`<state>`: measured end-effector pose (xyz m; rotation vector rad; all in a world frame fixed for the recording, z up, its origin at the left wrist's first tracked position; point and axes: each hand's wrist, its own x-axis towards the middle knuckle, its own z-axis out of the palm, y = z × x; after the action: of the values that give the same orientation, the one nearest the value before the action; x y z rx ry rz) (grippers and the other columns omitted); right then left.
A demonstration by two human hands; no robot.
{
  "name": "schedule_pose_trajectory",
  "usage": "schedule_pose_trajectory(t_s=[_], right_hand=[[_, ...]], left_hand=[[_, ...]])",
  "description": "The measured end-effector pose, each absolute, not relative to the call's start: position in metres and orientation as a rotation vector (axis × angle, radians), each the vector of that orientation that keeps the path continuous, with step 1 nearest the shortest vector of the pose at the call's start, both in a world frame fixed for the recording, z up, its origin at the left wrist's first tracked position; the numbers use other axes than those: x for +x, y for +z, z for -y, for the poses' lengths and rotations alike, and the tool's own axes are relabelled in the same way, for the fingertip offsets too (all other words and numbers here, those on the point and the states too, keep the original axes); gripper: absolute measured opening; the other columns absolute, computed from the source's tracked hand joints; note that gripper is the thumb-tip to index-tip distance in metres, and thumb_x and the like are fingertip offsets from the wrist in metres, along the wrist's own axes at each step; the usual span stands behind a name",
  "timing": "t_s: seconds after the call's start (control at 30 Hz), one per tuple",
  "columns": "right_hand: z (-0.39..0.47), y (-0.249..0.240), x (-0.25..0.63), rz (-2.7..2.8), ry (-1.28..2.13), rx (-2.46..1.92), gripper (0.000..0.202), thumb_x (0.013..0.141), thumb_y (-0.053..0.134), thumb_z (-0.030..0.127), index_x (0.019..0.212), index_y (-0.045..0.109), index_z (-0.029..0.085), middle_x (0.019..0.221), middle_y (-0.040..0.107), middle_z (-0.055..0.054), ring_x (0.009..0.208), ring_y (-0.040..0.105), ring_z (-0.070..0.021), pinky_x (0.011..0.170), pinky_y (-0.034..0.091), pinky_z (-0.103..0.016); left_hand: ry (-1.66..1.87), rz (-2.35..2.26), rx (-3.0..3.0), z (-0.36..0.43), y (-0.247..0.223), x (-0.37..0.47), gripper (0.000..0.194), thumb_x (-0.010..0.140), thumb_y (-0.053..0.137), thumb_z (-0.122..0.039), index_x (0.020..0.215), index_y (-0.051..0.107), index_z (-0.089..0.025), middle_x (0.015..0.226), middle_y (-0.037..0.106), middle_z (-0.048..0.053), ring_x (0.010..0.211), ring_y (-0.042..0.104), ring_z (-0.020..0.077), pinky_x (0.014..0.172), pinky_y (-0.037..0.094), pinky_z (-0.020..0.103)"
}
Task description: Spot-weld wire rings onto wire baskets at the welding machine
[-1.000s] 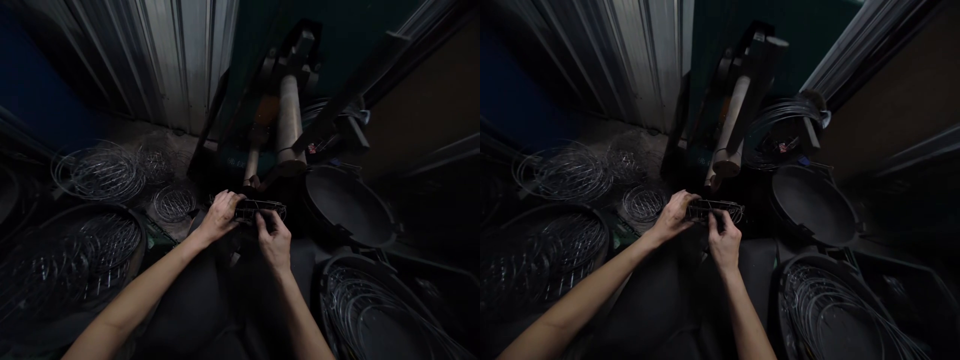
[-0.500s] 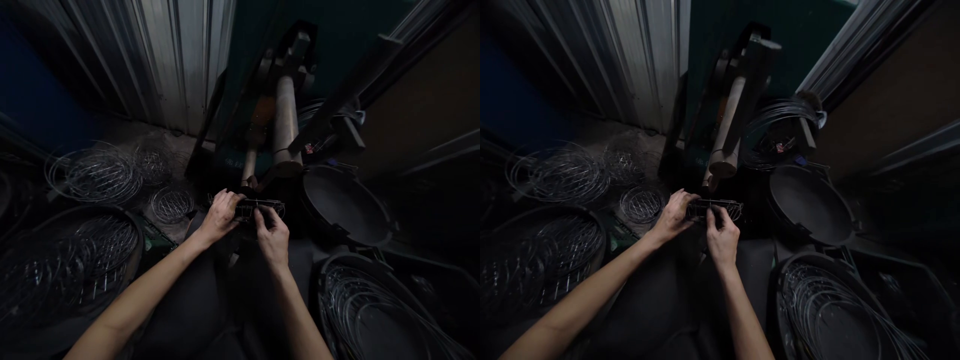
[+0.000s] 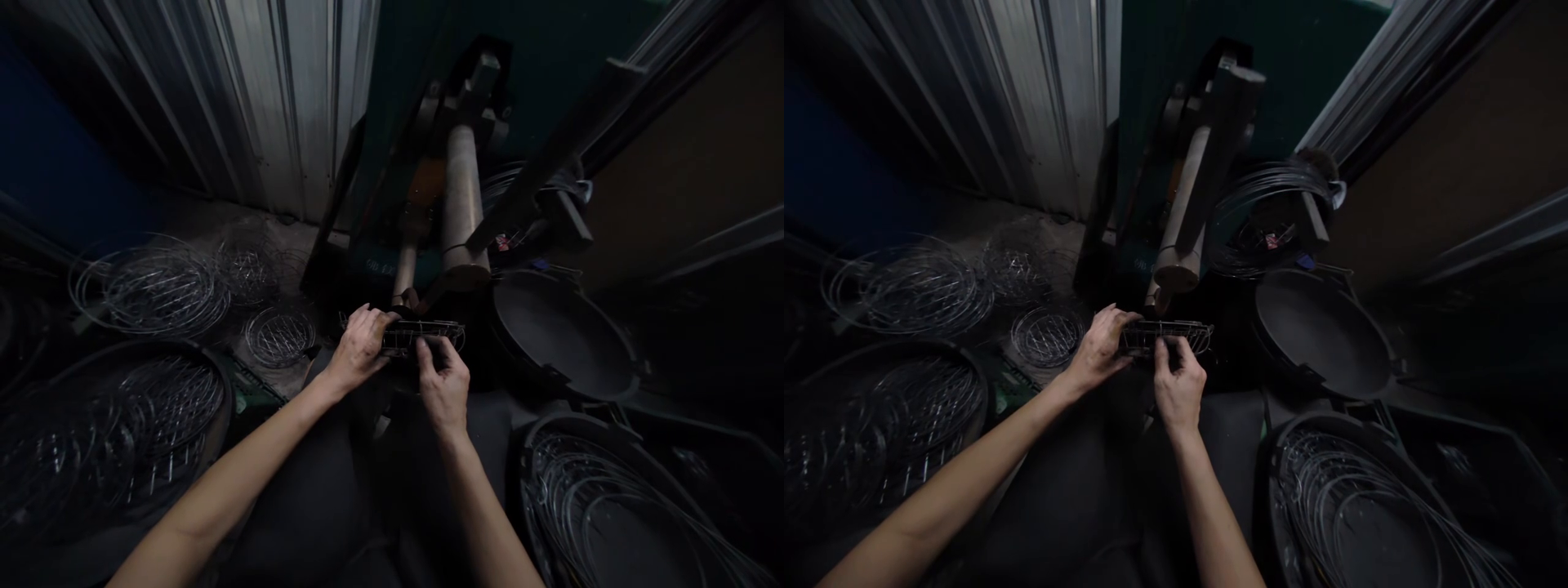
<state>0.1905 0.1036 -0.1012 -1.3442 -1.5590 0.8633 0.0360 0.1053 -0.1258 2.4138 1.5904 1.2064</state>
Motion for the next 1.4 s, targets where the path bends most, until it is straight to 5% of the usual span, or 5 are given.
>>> schedule_pose_trajectory(t_s=[1.4], right_hand=[[-0.113, -0.107, 0.174, 1.479, 0.882, -1.281, 0.027, 0.085, 0.051, 0.043, 0.087, 0.061, 0.018, 0.076, 0.063, -0.001, 0.068, 0.060, -0.0150, 0.065, 0.049, -0.026]], left_hand=[[1.133, -1.664, 2.511, -0.130, -0.135, 0.024, 0.051, 0.074, 0.066, -0.020, 0.119, 0.042, -0.017, 0.102, 0.057, 0.006, 0.097, 0.056, 0.0233, 0.103, 0.036, 0.051]])
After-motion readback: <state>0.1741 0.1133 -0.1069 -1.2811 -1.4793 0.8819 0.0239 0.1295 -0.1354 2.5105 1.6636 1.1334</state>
